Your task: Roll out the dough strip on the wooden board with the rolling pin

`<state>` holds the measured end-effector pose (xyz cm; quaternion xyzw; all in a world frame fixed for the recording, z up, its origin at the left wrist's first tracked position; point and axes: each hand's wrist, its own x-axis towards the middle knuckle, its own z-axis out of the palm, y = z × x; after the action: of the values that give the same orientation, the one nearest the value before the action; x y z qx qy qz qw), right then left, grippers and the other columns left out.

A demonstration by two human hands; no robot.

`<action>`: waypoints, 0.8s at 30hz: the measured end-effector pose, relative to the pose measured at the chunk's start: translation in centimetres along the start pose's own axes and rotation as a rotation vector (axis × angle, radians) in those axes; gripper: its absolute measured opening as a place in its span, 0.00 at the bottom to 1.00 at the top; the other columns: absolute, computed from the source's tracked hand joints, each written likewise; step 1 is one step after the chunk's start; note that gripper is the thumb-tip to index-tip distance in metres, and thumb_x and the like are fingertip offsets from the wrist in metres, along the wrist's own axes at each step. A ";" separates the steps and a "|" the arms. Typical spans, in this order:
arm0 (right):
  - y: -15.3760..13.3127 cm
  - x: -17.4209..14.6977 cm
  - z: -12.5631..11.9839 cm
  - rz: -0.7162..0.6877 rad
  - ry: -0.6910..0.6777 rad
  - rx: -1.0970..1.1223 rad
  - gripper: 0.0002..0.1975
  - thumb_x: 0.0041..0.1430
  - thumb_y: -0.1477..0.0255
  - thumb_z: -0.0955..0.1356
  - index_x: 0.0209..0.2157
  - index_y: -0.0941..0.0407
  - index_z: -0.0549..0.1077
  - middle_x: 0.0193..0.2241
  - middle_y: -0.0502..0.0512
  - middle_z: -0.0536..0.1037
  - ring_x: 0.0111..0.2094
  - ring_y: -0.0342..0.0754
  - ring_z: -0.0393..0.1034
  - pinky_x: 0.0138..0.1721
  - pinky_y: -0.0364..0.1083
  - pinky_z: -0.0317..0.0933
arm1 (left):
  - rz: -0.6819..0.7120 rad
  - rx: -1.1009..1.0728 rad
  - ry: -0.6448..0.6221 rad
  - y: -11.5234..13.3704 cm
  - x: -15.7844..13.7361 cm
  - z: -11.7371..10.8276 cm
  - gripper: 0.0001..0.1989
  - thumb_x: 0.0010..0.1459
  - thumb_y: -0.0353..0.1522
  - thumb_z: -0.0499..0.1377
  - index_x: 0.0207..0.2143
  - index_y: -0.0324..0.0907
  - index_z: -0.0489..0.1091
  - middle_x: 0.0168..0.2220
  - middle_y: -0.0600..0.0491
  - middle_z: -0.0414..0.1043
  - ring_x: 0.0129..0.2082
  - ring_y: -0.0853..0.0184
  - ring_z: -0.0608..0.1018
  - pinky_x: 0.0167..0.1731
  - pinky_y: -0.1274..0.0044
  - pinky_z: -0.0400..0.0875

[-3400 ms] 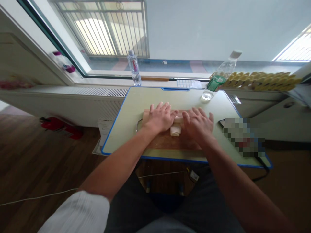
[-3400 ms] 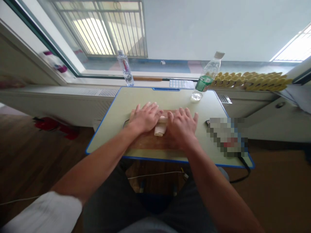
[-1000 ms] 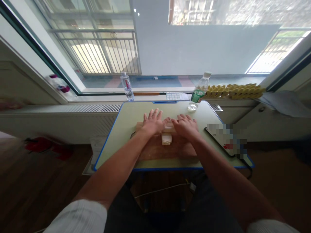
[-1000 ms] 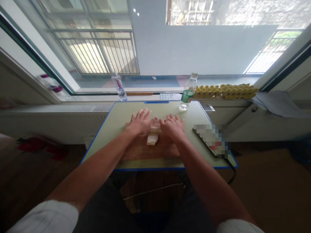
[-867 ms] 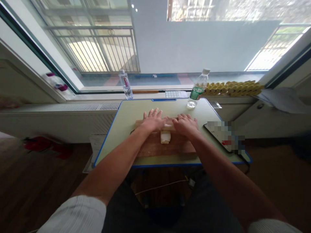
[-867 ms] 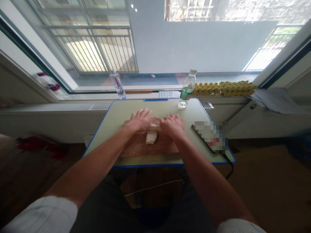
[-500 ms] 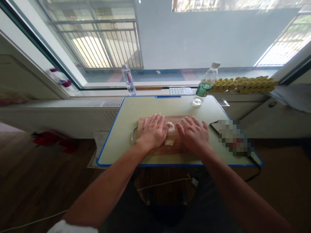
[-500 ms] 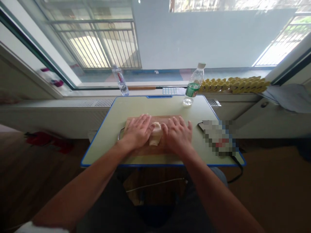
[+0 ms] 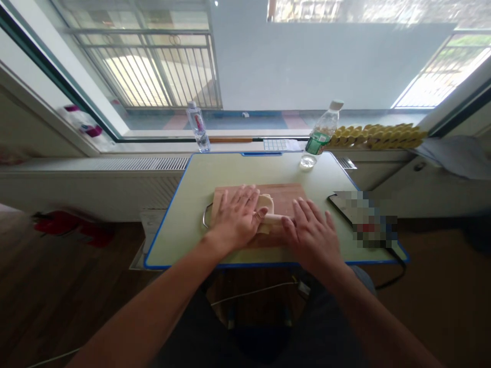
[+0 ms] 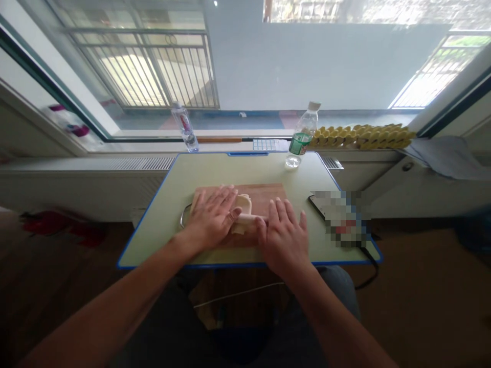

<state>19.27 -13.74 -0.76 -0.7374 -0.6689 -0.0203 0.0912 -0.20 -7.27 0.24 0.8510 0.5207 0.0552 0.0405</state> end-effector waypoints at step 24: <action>-0.2 10.3 0.5 0.072 -0.022 0.036 0.32 0.77 0.55 0.55 0.70 0.53 0.72 0.73 0.58 0.67 0.75 0.63 0.56 0.72 0.68 0.50 | -0.123 -0.084 -0.130 -1.0 8.2 -0.8 0.40 0.75 0.54 0.32 0.80 0.48 0.48 0.82 0.51 0.41 0.81 0.53 0.47 0.77 0.47 0.42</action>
<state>20.07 -3.51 0.35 -0.7595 -0.6431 0.0032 0.0977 2.53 0.52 1.34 0.8169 0.5653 0.0190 0.1131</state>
